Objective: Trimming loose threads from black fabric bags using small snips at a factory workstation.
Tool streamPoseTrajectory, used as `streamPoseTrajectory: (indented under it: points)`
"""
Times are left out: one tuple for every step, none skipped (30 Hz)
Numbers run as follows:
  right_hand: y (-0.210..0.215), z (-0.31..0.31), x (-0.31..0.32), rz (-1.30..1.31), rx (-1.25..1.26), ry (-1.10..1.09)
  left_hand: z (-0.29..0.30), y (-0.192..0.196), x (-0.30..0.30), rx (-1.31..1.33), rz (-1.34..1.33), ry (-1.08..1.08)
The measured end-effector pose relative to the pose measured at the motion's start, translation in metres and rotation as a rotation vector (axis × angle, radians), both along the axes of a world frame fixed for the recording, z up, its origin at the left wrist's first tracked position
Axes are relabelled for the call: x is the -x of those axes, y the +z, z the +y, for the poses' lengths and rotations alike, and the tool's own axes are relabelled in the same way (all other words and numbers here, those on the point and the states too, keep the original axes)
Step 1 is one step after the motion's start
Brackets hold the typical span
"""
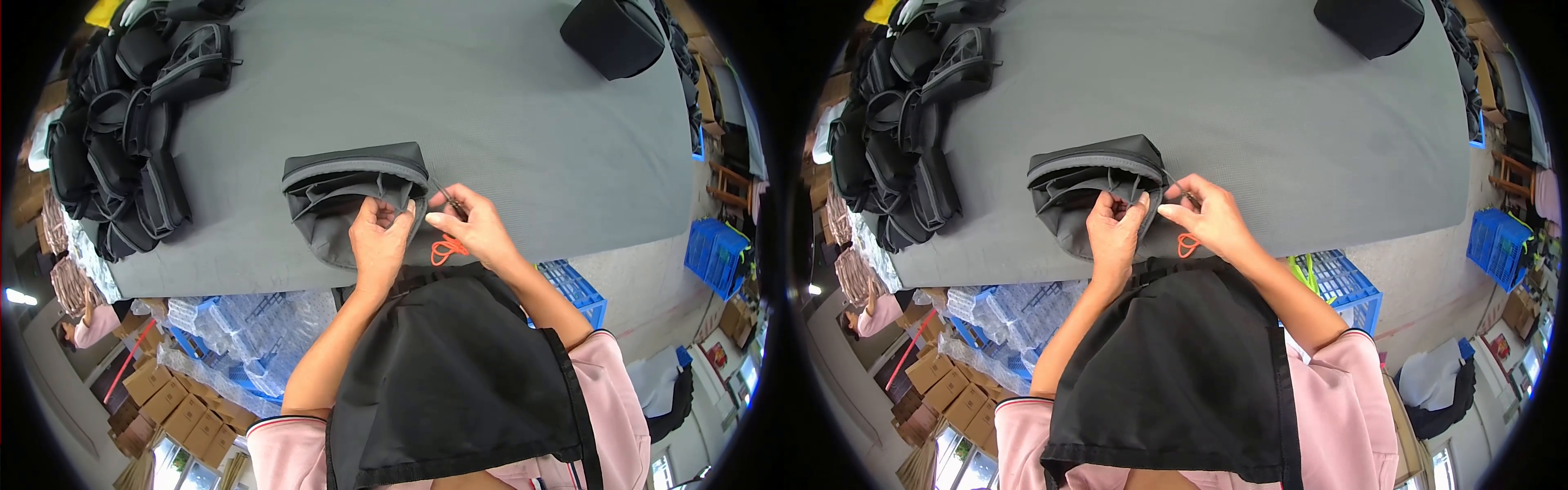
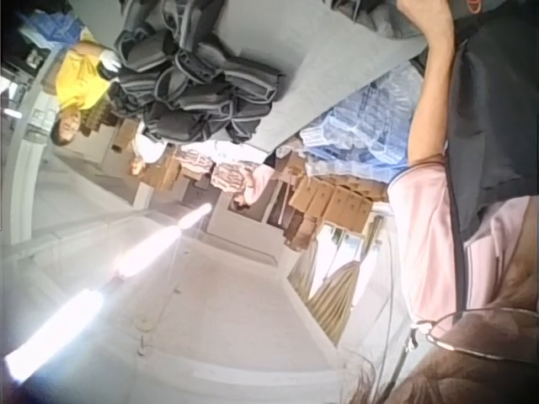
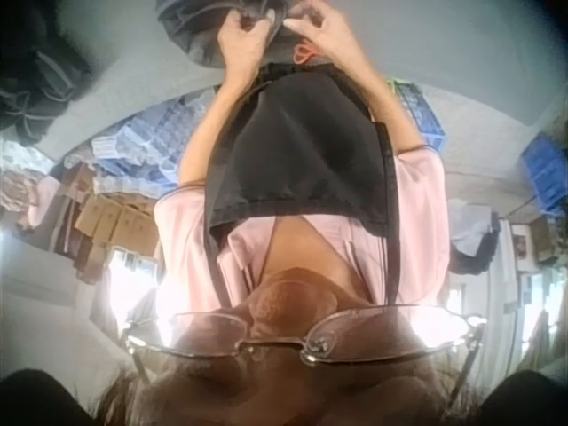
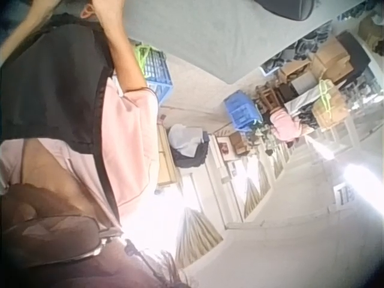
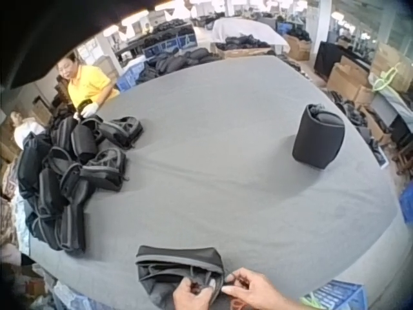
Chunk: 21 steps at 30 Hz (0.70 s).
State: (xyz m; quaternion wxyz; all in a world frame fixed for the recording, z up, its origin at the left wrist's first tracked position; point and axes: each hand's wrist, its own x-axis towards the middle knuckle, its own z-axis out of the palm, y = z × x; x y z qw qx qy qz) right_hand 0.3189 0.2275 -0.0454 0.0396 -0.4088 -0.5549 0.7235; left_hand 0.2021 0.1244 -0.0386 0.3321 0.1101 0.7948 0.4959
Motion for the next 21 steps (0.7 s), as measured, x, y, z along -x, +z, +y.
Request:
streamPoseTrajectory:
  points:
    - [-0.001,0.000,0.003,0.003,0.000,0.001,0.002,0.003,0.000,0.000,0.003,0.001]
    - [-0.002,-0.001,0.005,0.013,0.071,-0.001,0.005,0.008,0.000,-0.021,-0.065,0.024]
    - [-0.002,0.000,0.005,0.021,0.141,-0.005,0.008,0.011,0.000,-0.044,-0.135,0.046]
    - [-0.001,-0.001,0.005,0.024,0.141,-0.004,0.008,0.010,0.002,-0.044,-0.132,0.046]
    - [0.001,-0.001,0.005,0.117,0.173,-0.058,0.007,0.008,0.003,-0.056,-0.132,0.033]
    - [0.003,-0.001,0.003,0.209,0.203,-0.114,0.008,0.007,0.005,-0.068,-0.133,0.017]
    - [0.008,0.001,0.000,0.211,0.203,-0.112,0.008,0.007,0.007,-0.068,-0.131,0.018]
    - [0.017,0.006,-0.006,0.277,0.263,-0.138,0.007,0.008,0.010,-0.104,-0.175,0.027]
    - [0.025,0.011,-0.013,0.342,0.321,-0.165,0.006,0.008,0.012,-0.140,-0.221,0.035]
    - [0.030,0.015,-0.023,0.412,0.335,-0.190,0.007,0.009,0.014,-0.151,-0.254,0.026]
    - [0.028,0.022,-0.035,0.414,0.336,-0.187,0.007,0.010,0.015,-0.151,-0.252,0.029]
    - [0.026,0.030,-0.048,0.496,0.355,-0.164,0.007,0.012,0.017,-0.131,-0.261,0.025]
    - [0.025,0.035,-0.056,0.577,0.370,-0.146,0.007,0.013,0.018,-0.112,-0.273,0.015]
    - [0.015,0.037,-0.061,0.573,0.360,-0.159,0.010,0.013,0.018,-0.116,-0.280,0.000]
    - [-0.004,0.038,-0.063,0.127,-0.204,-0.053,0.012,0.013,0.019,-0.109,-0.315,-0.018]
    - [-0.016,0.038,-0.062,-0.329,-0.743,0.065,0.014,0.013,0.021,-0.097,-0.339,-0.028]
    - [-0.005,0.037,-0.054,-0.323,-0.743,0.069,0.015,0.012,0.024,-0.097,-0.335,-0.022]
    - [0.014,0.030,-0.044,-0.231,-0.640,0.058,0.018,0.013,0.027,-0.076,-0.334,-0.052]
    - [0.033,0.019,-0.035,-0.144,-0.531,0.046,0.017,0.017,0.027,-0.049,-0.337,-0.084]
    - [0.041,0.010,-0.027,-0.058,-0.525,0.040,0.015,0.015,0.028,-0.050,-0.333,-0.081]
    - [0.046,0.003,-0.020,-0.030,-0.522,0.085,0.012,0.012,0.029,-0.077,-0.355,-0.081]
